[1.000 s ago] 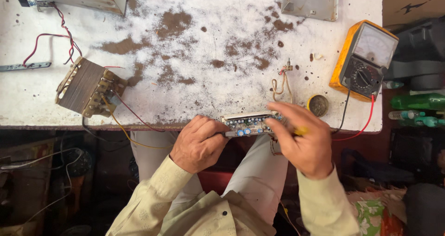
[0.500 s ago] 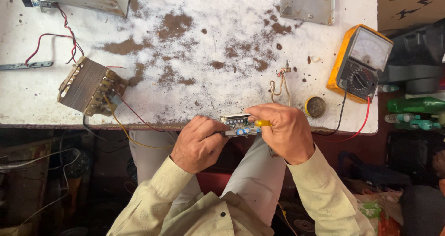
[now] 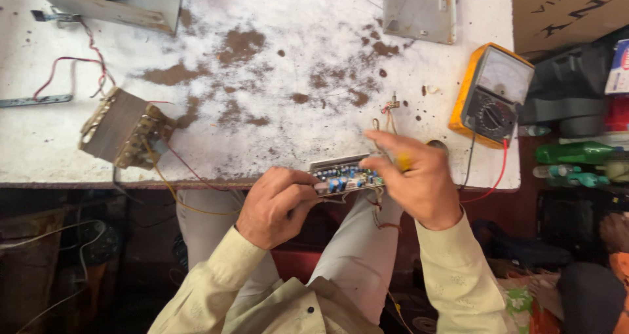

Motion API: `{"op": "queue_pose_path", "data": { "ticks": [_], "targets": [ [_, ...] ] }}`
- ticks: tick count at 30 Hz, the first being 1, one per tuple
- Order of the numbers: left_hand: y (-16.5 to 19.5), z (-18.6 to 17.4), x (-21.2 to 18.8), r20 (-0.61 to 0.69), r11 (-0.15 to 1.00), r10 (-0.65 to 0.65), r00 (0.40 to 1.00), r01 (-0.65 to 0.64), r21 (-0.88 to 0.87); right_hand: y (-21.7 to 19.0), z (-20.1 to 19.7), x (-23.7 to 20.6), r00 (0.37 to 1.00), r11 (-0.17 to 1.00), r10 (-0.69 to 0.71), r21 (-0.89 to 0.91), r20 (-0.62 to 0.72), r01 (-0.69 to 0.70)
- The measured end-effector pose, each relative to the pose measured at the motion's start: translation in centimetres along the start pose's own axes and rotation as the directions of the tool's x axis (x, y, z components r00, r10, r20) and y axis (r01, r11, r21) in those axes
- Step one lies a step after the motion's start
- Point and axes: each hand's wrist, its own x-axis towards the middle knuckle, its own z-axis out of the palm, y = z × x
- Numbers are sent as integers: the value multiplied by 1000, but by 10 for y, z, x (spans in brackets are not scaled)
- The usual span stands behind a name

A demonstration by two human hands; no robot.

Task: The person tests a circuit board on a workbench using multimeter probes, touching the probes to points on the board and adjusting its wires. They then work on the board with a yellow-handled tool near a small solder pot, reposition the board, and resume probing it with the multimeter leads.

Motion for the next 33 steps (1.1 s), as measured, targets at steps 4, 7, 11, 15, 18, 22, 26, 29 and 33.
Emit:
{"op": "queue_pose_path", "data": {
  "ticks": [4,7,11,15,18,22,26,29,33],
  "targets": [
    [6,3,3,-7,998,-64,998,64,-24,13,-19,-18,944,984,177,31,-277,-175],
    [13,5,8,-10,992,-124,992,123,-40,24,-23,-32,903,972,231,121,-362,-200],
    [24,6,17,-87,980,-197,977,197,-9,32,-19,-45,901,947,316,150,-297,-282],
    [31,10,25,-107,957,-291,951,291,-14,33,-13,-49,932,956,293,91,-212,-280],
    [33,11,30,-79,898,-439,895,436,-50,29,-14,-49,934,950,311,62,-178,-305],
    [29,9,41,-43,785,-616,786,609,-115,20,-12,-46,935,957,289,66,-208,-281],
    [28,5,50,-13,733,-675,738,668,-127,21,-11,-43,933,956,290,118,-214,-270],
    [31,3,53,-18,720,-684,729,672,-171,28,-8,-40,934,959,272,150,-232,-242],
    [37,1,52,24,633,-764,645,756,-168,37,0,-32,943,978,199,120,-267,-172]
  ]
}}
